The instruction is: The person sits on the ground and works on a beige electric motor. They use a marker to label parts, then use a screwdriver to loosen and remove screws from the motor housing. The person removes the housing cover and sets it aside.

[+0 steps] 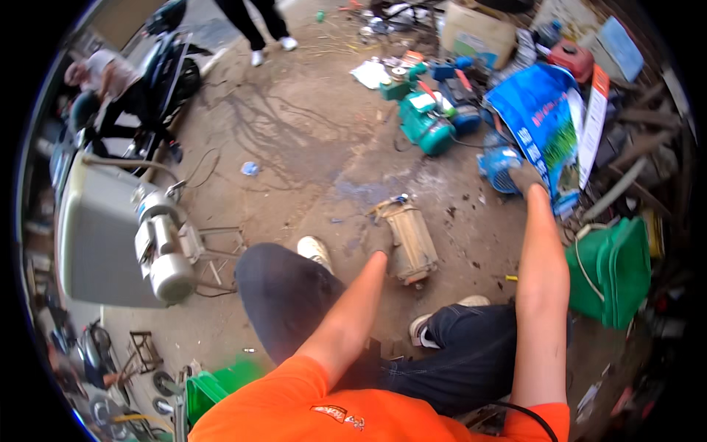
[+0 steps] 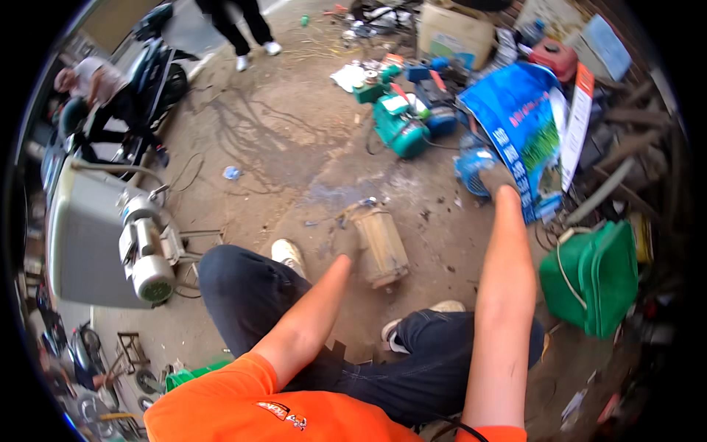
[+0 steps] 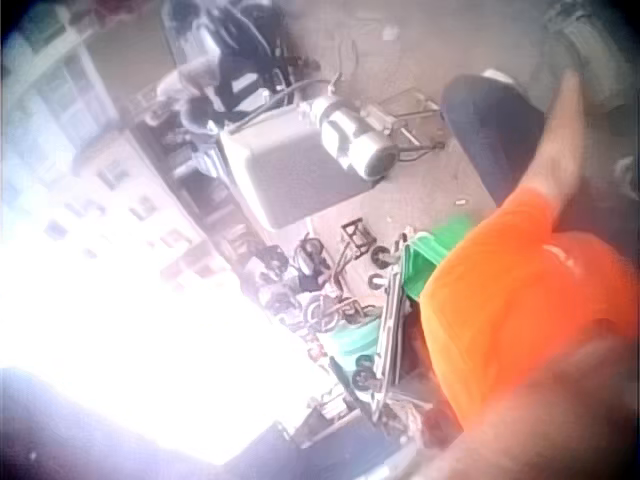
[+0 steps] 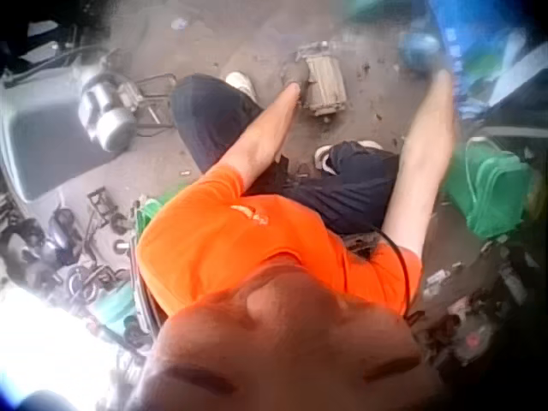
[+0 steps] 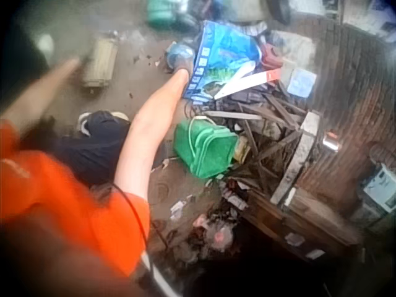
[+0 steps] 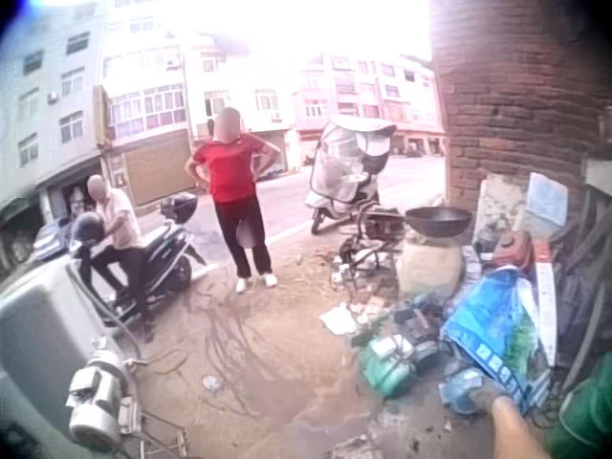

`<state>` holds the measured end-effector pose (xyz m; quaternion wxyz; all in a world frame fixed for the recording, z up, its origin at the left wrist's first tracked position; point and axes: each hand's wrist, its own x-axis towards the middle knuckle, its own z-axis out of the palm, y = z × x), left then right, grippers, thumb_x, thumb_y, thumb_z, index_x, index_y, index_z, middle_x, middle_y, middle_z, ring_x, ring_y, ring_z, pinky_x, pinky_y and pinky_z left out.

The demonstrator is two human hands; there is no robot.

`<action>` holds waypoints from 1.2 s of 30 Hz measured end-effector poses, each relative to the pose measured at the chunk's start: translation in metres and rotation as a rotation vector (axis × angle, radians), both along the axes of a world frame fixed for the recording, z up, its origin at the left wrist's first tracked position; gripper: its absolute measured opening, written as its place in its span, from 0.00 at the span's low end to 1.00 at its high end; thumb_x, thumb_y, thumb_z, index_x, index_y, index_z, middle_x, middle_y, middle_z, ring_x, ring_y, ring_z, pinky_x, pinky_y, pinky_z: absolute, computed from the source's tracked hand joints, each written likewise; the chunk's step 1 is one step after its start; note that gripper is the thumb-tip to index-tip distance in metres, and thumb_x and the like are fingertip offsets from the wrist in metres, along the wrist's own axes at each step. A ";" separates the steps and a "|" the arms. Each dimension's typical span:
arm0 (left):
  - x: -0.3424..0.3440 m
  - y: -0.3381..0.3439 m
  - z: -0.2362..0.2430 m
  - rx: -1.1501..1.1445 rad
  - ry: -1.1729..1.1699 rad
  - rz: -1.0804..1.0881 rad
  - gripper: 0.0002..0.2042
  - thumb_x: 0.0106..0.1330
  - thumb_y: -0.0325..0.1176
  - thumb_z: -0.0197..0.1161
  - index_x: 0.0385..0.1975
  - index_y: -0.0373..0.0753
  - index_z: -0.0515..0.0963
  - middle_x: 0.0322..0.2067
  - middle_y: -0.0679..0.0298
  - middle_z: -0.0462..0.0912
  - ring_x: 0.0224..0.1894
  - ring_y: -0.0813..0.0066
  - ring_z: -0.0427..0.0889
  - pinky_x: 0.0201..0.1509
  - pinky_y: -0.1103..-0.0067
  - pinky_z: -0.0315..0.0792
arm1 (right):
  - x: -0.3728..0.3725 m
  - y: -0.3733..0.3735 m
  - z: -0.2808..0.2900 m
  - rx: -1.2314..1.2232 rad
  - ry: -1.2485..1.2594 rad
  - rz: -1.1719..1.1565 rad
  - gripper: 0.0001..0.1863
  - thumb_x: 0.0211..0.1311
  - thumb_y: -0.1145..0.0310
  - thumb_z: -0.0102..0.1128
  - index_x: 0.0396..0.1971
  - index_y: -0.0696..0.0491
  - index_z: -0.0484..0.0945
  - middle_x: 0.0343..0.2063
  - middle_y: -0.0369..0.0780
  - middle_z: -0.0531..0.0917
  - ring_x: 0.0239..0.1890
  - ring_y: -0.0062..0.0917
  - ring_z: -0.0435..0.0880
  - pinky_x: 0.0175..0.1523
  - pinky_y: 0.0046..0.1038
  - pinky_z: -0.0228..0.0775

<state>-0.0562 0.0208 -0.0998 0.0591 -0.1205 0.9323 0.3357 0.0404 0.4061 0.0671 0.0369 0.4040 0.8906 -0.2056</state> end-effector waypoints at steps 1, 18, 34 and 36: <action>-0.007 -0.001 0.011 0.052 -0.008 0.045 0.28 0.69 0.50 0.50 0.61 0.36 0.73 0.52 0.40 0.80 0.56 0.43 0.80 0.63 0.57 0.71 | -0.004 -0.003 0.015 0.051 -0.040 0.027 0.26 0.68 0.49 0.47 0.53 0.52 0.79 0.52 0.49 0.84 0.52 0.43 0.84 0.53 0.43 0.75; 0.049 0.008 0.011 -0.003 -0.260 -0.031 0.25 0.67 0.51 0.53 0.63 0.53 0.74 0.60 0.44 0.74 0.59 0.42 0.77 0.62 0.58 0.72 | -0.062 0.037 -0.050 0.303 -0.309 0.097 0.38 0.57 0.56 0.63 0.70 0.38 0.66 0.69 0.47 0.63 0.72 0.49 0.60 0.70 0.49 0.61; 0.054 0.021 0.012 0.014 -0.237 -0.033 0.24 0.68 0.50 0.51 0.63 0.52 0.74 0.60 0.48 0.75 0.60 0.45 0.75 0.64 0.58 0.69 | -0.058 0.131 -0.131 0.292 -0.058 -0.171 0.33 0.70 0.55 0.47 0.75 0.40 0.58 0.68 0.50 0.69 0.66 0.49 0.71 0.68 0.46 0.66; 0.051 0.025 0.020 -0.023 -0.260 -0.027 0.24 0.69 0.50 0.50 0.62 0.52 0.74 0.60 0.49 0.76 0.60 0.46 0.75 0.65 0.58 0.68 | -0.062 0.153 -0.141 0.173 -0.028 -0.224 0.34 0.69 0.54 0.48 0.74 0.40 0.59 0.68 0.51 0.68 0.66 0.49 0.71 0.68 0.45 0.66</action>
